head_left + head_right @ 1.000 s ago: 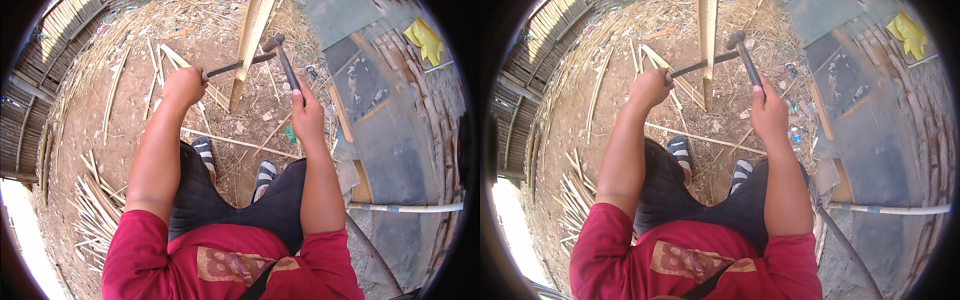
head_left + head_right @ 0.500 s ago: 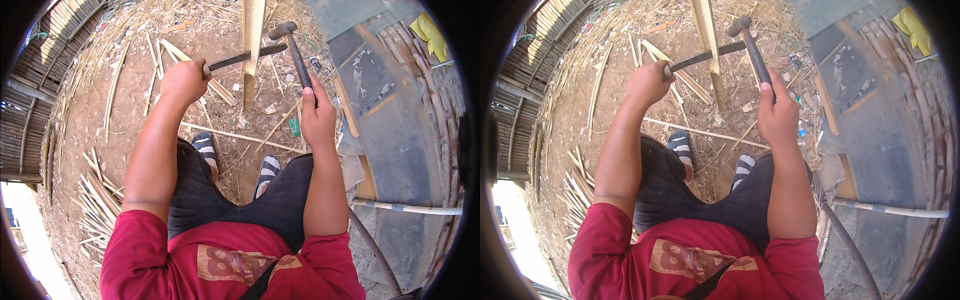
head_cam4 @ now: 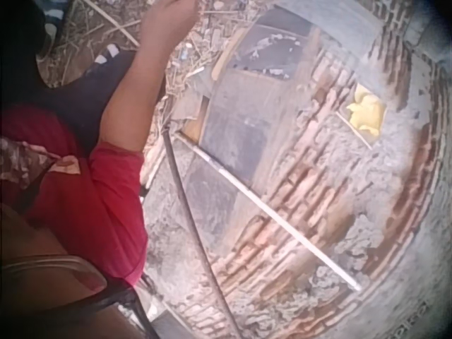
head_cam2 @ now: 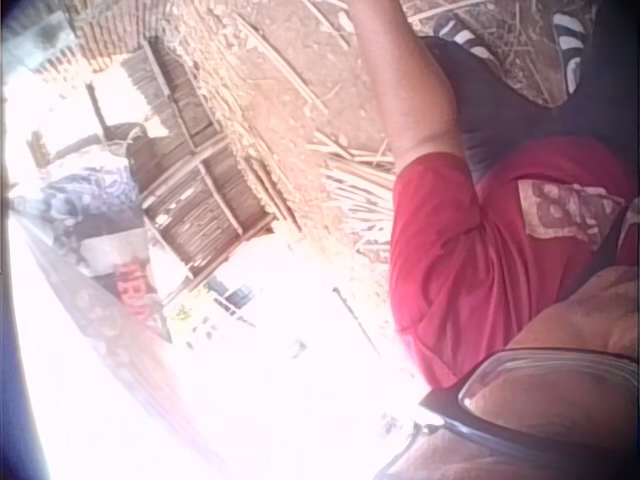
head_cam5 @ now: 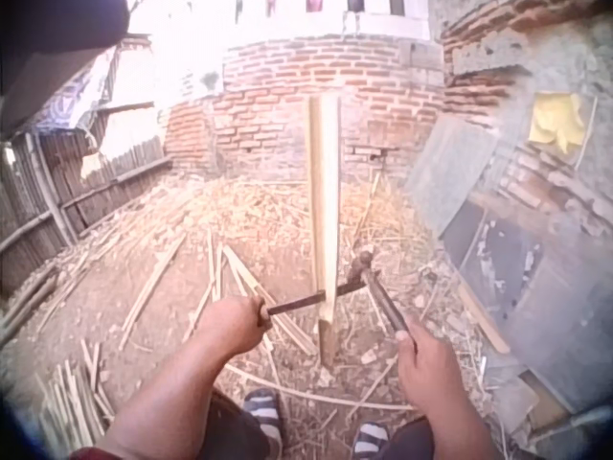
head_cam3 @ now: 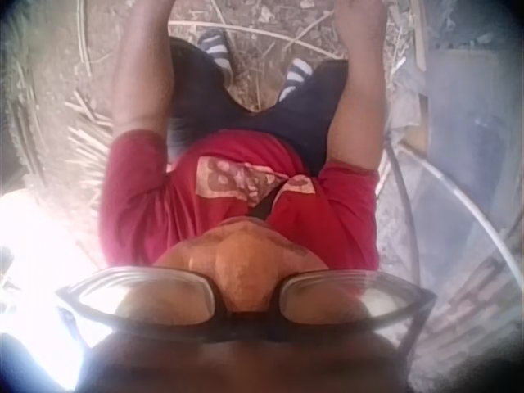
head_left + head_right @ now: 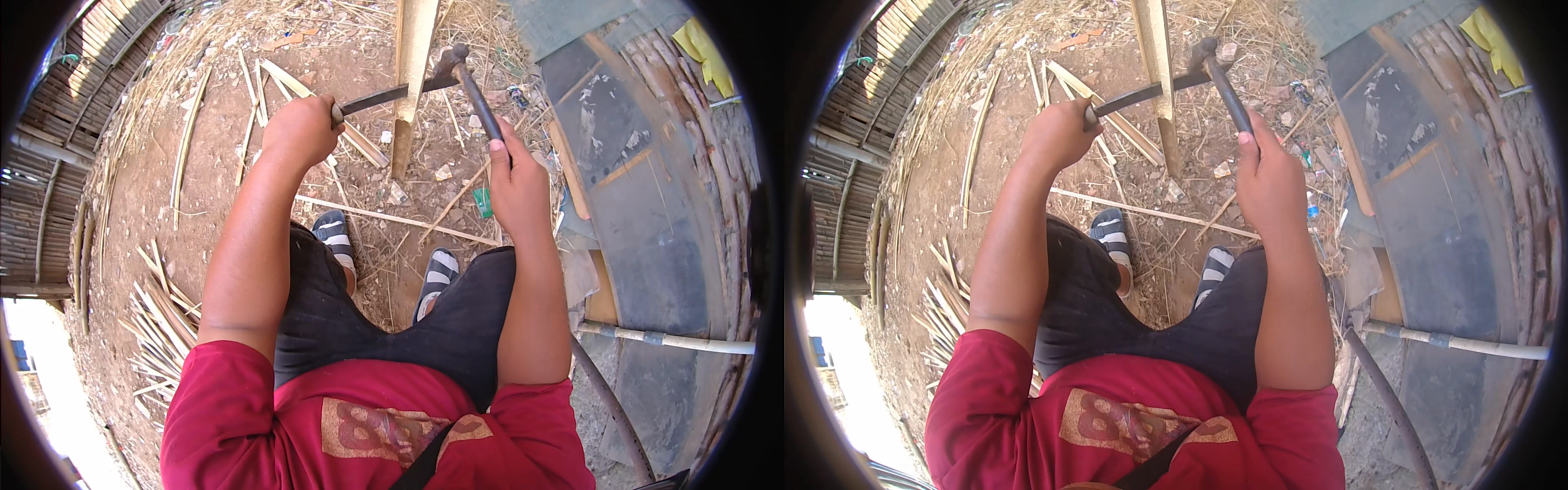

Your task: The person splits a bamboo stalk by striking a knife into it with a hammer and then pulling the sections apart.

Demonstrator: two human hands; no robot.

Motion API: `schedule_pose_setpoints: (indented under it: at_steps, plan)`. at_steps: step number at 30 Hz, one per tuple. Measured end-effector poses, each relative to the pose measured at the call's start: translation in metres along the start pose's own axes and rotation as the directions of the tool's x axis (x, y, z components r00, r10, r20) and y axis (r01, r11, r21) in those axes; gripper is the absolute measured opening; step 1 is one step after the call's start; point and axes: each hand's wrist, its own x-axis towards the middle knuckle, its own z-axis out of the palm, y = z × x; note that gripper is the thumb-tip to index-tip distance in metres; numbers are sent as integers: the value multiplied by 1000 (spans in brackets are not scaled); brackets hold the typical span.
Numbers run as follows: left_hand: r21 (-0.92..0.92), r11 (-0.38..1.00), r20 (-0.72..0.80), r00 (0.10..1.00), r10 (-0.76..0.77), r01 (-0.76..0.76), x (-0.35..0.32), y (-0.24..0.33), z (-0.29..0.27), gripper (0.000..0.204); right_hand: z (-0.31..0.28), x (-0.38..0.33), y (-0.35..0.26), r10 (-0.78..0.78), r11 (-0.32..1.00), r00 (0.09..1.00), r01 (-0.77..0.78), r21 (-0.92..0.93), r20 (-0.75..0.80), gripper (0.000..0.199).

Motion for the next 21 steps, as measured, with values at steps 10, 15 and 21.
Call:
schedule_pose_setpoints:
  at_steps: [10,15,21]
  plan:
    - [15,1000,-16,1000,-15,16,-2,-5,0,24,-1,1,-3,49,998,998,-47,-51,28,43]
    - [7,1000,-25,1000,7,-7,-2,-10,5,25,3,-1,10,-8,1000,1000,8,13,-12,44]
    - [30,1000,-10,1000,-3,3,-3,1,3,27,4,0,6,-68,994,991,77,76,-115,43]
